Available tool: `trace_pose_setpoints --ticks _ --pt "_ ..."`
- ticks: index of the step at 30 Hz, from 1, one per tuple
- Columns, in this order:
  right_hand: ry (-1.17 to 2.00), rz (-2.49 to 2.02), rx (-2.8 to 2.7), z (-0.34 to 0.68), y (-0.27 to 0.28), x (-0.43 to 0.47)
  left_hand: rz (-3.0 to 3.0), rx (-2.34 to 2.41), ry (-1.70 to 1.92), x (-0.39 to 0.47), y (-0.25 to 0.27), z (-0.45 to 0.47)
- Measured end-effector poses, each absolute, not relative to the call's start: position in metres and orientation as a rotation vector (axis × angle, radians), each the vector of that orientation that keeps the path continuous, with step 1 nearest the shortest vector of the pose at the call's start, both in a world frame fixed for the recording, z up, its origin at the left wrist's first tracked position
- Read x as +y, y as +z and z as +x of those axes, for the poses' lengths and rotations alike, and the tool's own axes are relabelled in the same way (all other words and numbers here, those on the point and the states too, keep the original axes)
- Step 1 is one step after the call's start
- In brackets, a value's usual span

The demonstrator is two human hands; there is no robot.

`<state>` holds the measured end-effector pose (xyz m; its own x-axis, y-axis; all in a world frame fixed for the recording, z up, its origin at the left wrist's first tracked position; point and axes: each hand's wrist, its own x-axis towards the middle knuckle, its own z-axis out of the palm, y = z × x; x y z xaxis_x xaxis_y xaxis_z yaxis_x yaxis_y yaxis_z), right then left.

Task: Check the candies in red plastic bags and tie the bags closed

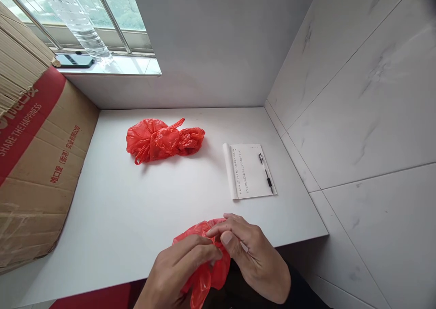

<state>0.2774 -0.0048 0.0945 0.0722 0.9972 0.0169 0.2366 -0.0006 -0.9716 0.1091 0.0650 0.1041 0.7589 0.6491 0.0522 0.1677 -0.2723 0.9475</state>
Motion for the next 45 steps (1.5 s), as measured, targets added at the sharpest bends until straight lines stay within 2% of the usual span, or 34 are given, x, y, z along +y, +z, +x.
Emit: trace_pose_setpoints --ticks 5,15,23,35,41,45 --pt "1.189 -1.455 -1.228 0.281 0.090 -0.007 2.361 0.485 0.960 0.070 0.081 0.103" --pt "1.488 -1.400 -1.200 0.287 0.076 -0.009 2.377 0.394 1.058 0.062 0.072 0.102" --pt "1.255 -1.436 -1.092 0.289 0.081 -0.009 2.358 0.431 0.958 0.062 0.062 0.089" --pt "1.109 -1.634 -0.901 0.327 0.045 -0.022 2.295 1.005 0.916 0.053 0.021 0.045" --pt "1.252 -1.462 -0.661 0.322 0.034 -0.017 1.873 1.133 0.901 0.044 0.015 0.047" --pt "1.359 -1.486 -0.741 0.308 0.032 -0.010 1.918 1.118 0.789 0.043 0.013 0.066"
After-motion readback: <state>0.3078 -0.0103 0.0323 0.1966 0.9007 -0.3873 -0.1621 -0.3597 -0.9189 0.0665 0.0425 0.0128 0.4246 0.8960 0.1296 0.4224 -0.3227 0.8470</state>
